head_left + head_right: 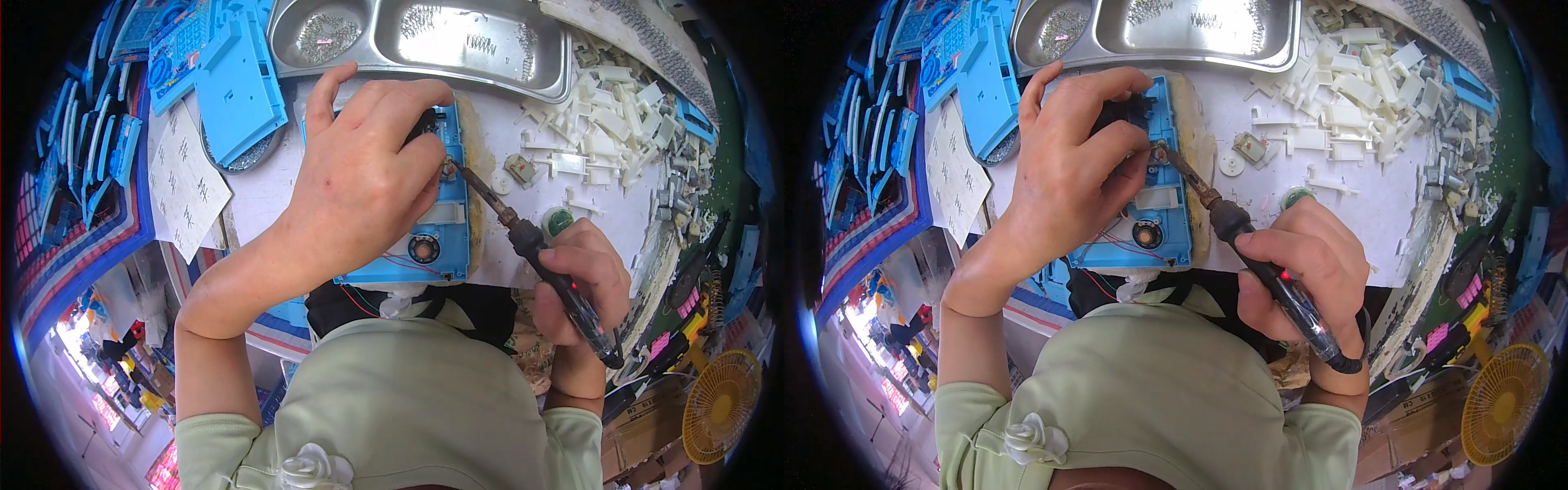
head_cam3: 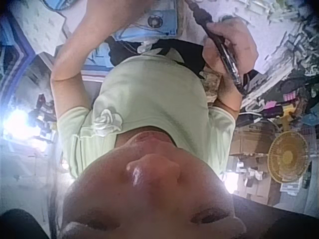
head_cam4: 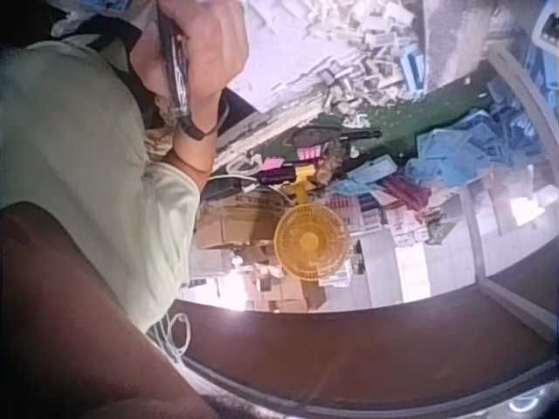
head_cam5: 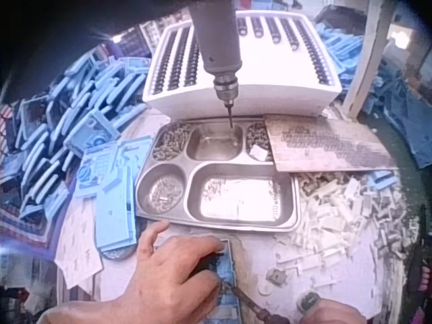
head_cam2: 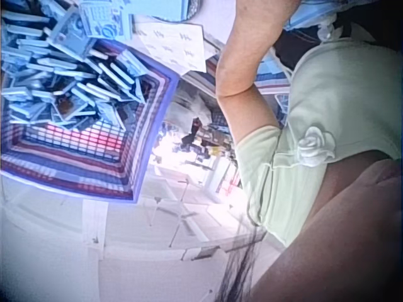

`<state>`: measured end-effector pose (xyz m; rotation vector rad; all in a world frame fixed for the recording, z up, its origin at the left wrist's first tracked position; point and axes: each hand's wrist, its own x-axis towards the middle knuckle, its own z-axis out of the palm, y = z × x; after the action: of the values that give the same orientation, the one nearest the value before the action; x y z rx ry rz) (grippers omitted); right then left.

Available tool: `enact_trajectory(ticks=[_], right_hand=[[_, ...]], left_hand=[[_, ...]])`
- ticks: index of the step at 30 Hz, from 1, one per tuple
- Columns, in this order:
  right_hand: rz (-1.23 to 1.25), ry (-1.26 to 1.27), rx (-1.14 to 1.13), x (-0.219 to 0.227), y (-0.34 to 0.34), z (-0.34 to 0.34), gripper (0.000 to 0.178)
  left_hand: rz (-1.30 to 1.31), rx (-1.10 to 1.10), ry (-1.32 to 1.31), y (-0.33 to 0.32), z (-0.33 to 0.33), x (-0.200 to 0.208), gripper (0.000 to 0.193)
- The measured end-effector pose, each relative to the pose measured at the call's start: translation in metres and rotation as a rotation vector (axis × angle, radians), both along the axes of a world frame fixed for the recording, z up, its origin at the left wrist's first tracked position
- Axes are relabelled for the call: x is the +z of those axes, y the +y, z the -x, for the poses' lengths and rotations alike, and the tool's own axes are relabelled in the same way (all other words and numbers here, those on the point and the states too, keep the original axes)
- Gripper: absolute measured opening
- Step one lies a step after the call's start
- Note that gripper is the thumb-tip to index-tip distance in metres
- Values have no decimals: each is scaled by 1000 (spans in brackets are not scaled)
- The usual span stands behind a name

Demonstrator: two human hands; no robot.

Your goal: The recorder is assembling and soldering internal components of a blue electronic device shell.

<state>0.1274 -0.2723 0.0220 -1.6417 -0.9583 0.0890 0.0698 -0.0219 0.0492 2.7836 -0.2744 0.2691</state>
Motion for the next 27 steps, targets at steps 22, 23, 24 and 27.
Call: enact_trajectory(ticks=[22,23,24,27], right_hand=[[-22,-25,11,1,2,-2,29],[-19,-27,10,1,2,-2,29],[-16,-30,8,1,3,-2,29],[-15,-31,2,1,2,-2,29]], left_hand=[[29,45,-25,-4,0,-4,23],[30,48,-27,-4,0,-4,23],[31,48,-25,-4,0,-4,23],[35,49,-21,-4,0,-5,23]])
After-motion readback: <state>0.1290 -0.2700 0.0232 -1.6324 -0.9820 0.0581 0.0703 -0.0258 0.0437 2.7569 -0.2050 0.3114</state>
